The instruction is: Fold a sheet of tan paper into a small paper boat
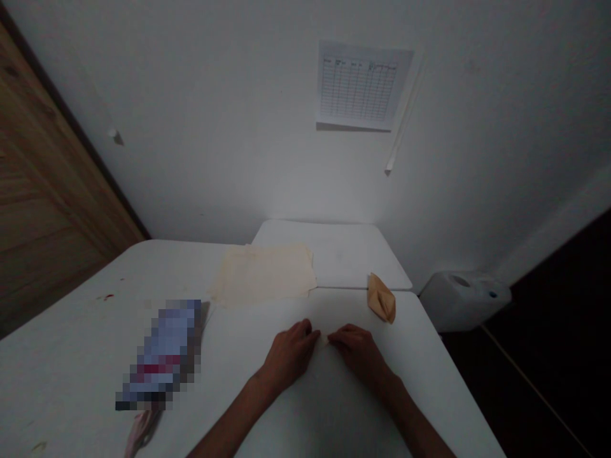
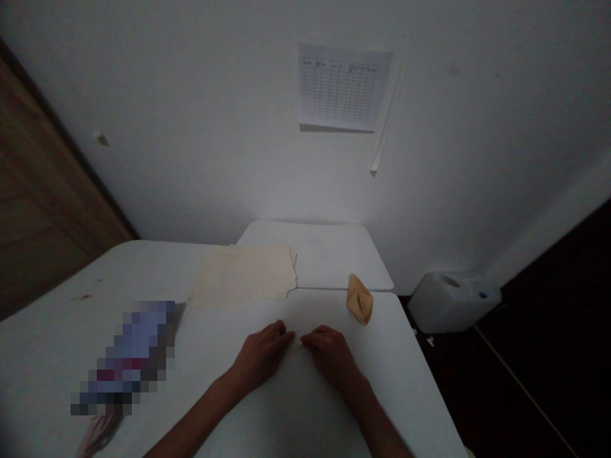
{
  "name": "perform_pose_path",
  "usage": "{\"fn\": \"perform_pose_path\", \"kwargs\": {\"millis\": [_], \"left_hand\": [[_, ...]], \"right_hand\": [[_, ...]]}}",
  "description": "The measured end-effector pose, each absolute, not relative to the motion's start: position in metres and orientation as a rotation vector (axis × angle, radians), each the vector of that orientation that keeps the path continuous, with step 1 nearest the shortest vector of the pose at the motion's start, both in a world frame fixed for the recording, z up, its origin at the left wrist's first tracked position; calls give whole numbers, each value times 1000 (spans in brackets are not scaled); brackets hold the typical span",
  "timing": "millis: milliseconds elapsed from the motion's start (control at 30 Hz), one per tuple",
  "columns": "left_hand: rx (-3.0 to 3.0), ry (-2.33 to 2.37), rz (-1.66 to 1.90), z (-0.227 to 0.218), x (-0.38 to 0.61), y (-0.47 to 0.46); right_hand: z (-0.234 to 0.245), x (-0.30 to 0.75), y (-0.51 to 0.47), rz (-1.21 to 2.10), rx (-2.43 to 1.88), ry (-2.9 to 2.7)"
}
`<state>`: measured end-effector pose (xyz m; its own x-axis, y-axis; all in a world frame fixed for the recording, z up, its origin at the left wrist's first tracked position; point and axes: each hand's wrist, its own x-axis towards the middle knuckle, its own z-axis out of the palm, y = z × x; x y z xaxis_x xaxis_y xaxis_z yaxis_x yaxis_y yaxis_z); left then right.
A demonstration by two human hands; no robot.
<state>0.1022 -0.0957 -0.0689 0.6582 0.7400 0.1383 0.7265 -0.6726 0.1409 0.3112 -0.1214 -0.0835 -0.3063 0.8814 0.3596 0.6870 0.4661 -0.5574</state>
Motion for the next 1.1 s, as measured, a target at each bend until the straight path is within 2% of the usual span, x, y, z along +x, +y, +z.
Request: {"fn": "perform_pose_path", "kwargs": {"millis": [533,767,1100], "left_hand": [[2841,1181,295,-72,101,-94],[2826,1177,295,-73,100,-94],[2812,1205,264,-70,101,-96]], "right_hand": [[-83,300,-120,367,-1303,-1949],[-85,296,-120,468,-1349,-1935],[-81,290,-129,245,-1602,-2015]]}}
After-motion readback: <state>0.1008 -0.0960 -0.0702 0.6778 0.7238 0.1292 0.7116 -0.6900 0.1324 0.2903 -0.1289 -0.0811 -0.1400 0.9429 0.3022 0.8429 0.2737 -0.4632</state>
